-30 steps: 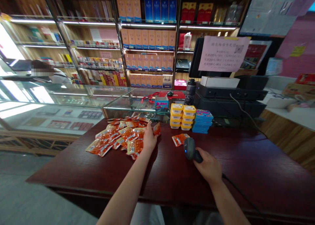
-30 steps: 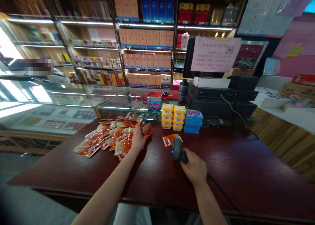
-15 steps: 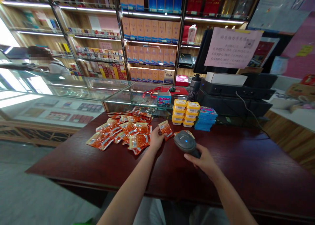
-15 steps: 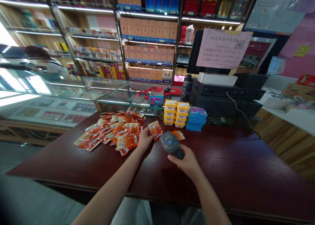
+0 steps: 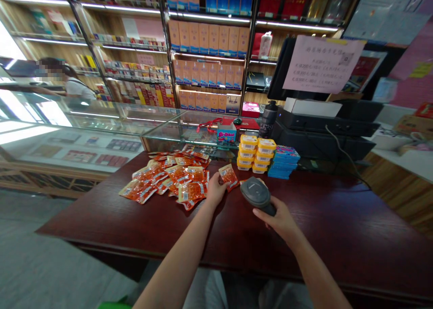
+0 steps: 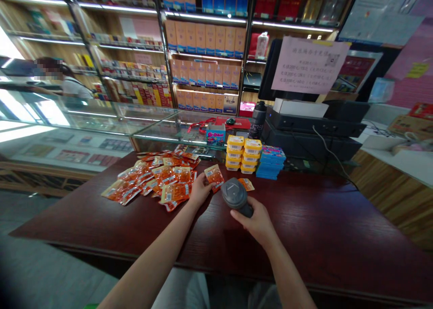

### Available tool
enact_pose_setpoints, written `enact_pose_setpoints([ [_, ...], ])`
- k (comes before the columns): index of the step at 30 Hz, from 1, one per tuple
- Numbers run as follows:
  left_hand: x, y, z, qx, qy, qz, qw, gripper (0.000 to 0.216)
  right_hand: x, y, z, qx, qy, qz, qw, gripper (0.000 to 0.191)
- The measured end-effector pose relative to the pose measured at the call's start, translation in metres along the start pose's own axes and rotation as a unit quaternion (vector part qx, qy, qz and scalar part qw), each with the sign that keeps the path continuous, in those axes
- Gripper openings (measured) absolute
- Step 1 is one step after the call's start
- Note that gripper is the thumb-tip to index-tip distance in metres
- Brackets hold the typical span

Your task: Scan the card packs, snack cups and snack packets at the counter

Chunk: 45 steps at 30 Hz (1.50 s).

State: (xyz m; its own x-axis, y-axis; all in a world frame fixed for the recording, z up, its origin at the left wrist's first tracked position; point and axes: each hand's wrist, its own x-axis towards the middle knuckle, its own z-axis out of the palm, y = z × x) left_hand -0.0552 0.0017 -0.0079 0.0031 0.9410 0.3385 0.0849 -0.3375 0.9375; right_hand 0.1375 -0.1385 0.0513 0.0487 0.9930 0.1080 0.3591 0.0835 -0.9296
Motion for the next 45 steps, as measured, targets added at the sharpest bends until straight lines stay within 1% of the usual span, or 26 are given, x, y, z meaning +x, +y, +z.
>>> enact_pose_setpoints([
  [1,-0.001,0.001,0.0,-0.008,-0.008,-0.001,1.0,0.042,0.002,0.004,-0.003,-0.061,0.031,-0.02,0.997,0.037],
  [3,-0.001,0.002,0.001,-0.007,-0.022,-0.009,1.0,0.055,0.004,0.014,-0.01,-0.192,0.091,-0.037,0.976,0.037],
  [5,-0.001,0.001,0.001,0.031,-0.018,-0.019,0.999,0.068,0.004,0.024,-0.015,-0.303,0.138,-0.028,0.942,0.037],
  [7,-0.002,0.0,0.001,0.101,0.009,-0.01,0.995,0.07,0.002,0.033,-0.017,-0.383,0.173,-0.034,0.907,0.037],
  [8,-0.002,0.001,0.001,0.143,0.02,0.002,0.99,0.064,0.001,0.037,-0.017,-0.413,0.188,-0.049,0.89,0.036],
  [10,-0.004,0.004,0.0,0.235,0.021,0.037,0.971,0.04,-0.003,0.044,-0.017,-0.452,0.206,-0.087,0.864,0.036],
  [12,-0.007,0.011,0.0,0.311,-0.017,0.07,0.948,0.017,-0.006,0.049,-0.016,-0.468,0.208,-0.12,0.85,0.037],
  [14,-0.01,0.019,0.001,0.346,-0.08,0.105,0.929,0.016,-0.008,0.052,-0.016,-0.469,0.205,-0.14,0.848,0.037],
  [16,-0.012,0.026,0.005,0.348,-0.149,0.148,0.914,0.018,-0.01,0.052,-0.017,-0.463,0.206,-0.15,0.849,0.037],
  [19,-0.014,0.031,0.014,0.346,-0.218,0.19,0.893,0.023,-0.011,0.052,-0.018,-0.453,0.208,-0.152,0.853,0.037],
  [22,-0.011,0.031,0.028,0.348,-0.253,0.196,0.881,0.036,-0.01,0.052,-0.018,-0.448,0.201,-0.146,0.859,0.037],
  [26,-0.007,0.03,0.047,0.322,-0.299,0.21,0.873,0.044,-0.009,0.055,-0.018,-0.446,0.203,-0.149,0.859,0.037],
  [29,-0.004,0.029,0.051,0.312,-0.304,0.229,0.87,0.047,-0.009,0.06,-0.018,-0.45,0.22,-0.148,0.853,0.037],
  [31,-0.002,0.03,0.046,0.329,-0.283,0.235,0.87,0.043,-0.008,0.063,-0.019,-0.453,0.22,-0.153,0.85,0.036],
  [33,0.001,0.033,0.034,0.358,-0.243,0.223,0.873,0.034,-0.008,0.065,-0.019,-0.456,0.214,-0.16,0.849,0.034],
  [35,0.006,0.037,0.016,0.403,-0.178,0.188,0.878,0.026,-0.009,0.066,-0.019,-0.458,0.214,-0.163,0.847,0.034],
  [36,0.009,0.039,0.005,0.434,-0.135,0.162,0.876,0.024,-0.009,0.066,-0.019,-0.459,0.216,-0.163,0.846,0.033],
  [38,0.013,0.043,-0.017,0.507,-0.029,0.105,0.855,0.027,-0.011,0.064,-0.019,-0.46,0.219,-0.162,0.845,0.033],
  [40,0.016,0.046,-0.038,0.573,0.078,0.047,0.814,0.038,-0.011,0.063,-0.018,-0.46,0.218,-0.159,0.846,0.032],
  [41,0.016,0.046,-0.048,0.597,0.12,0.017,0.793,0.045,-0.011,0.063,-0.018,-0.461,0.216,-0.156,0.846,0.032],
  [42,0.016,0.045,-0.056,0.614,0.15,-0.013,0.775,0.052,-0.011,0.062,-0.018,-0.463,0.214,-0.152,0.847,0.033],
  [43,0.015,0.044,-0.064,0.624,0.166,-0.042,0.762,0.058,-0.011,0.062,-0.018,-0.465,0.211,-0.149,0.847,0.033],
  [45,0.014,0.041,-0.075,0.628,0.168,-0.082,0.755,0.063,-0.011,0.062,-0.018,-0.469,0.207,-0.145,0.846,0.034],
])
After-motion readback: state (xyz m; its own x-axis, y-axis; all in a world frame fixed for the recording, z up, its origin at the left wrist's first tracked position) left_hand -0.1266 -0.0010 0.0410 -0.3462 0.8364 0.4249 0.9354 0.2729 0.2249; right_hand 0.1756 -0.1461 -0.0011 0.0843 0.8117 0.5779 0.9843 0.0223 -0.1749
